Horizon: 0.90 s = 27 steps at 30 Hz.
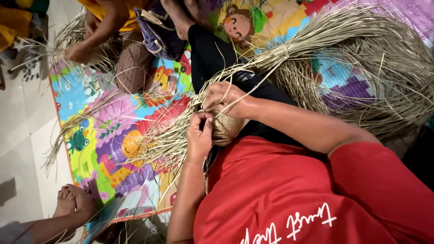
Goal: Weaving dried straw or grass strands into a basket or hat base while sitting on the floor.
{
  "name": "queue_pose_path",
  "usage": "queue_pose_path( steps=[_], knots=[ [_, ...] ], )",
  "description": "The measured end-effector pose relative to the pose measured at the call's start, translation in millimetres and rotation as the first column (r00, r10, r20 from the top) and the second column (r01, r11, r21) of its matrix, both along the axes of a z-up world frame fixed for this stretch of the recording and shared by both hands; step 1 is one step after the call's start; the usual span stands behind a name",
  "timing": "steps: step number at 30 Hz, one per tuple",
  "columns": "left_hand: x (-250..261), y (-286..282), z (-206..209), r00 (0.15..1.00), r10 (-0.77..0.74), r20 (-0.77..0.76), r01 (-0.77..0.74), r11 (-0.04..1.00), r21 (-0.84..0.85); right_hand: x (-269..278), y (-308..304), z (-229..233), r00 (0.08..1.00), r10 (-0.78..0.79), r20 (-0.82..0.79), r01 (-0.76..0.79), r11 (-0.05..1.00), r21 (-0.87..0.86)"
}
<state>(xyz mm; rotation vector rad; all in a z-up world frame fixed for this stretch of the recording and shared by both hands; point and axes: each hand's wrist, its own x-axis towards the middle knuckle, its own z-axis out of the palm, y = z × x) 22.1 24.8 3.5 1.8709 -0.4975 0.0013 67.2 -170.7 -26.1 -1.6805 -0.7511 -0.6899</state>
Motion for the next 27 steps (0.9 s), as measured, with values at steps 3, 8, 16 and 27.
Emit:
queue_pose_path(
  steps=[3, 8, 16, 27],
  knots=[
    [0.2, -1.4, 3.4, 0.999, 0.043, -0.027, -0.043, 0.999, 0.015, 1.1, 0.8, 6.8, 0.998, 0.059, -0.001, -0.059, 0.997, 0.048],
    [-1.6, -5.8, -0.2, 0.987, 0.106, -0.119, -0.118, 0.988, -0.099, 1.5, -0.1, 14.3, 0.988, 0.155, -0.014, -0.154, 0.986, 0.070],
    [-2.5, -12.4, 8.6, 0.982, 0.122, -0.144, -0.138, 0.985, -0.102, -17.1, -0.9, 26.0, 1.000, -0.013, 0.000, 0.013, 0.996, 0.090],
    [-7.3, -16.4, 12.2, 0.981, 0.192, -0.035, -0.191, 0.981, 0.034, -47.5, 10.8, 24.7, 0.943, -0.332, -0.020, 0.331, 0.943, -0.044]
  ],
)
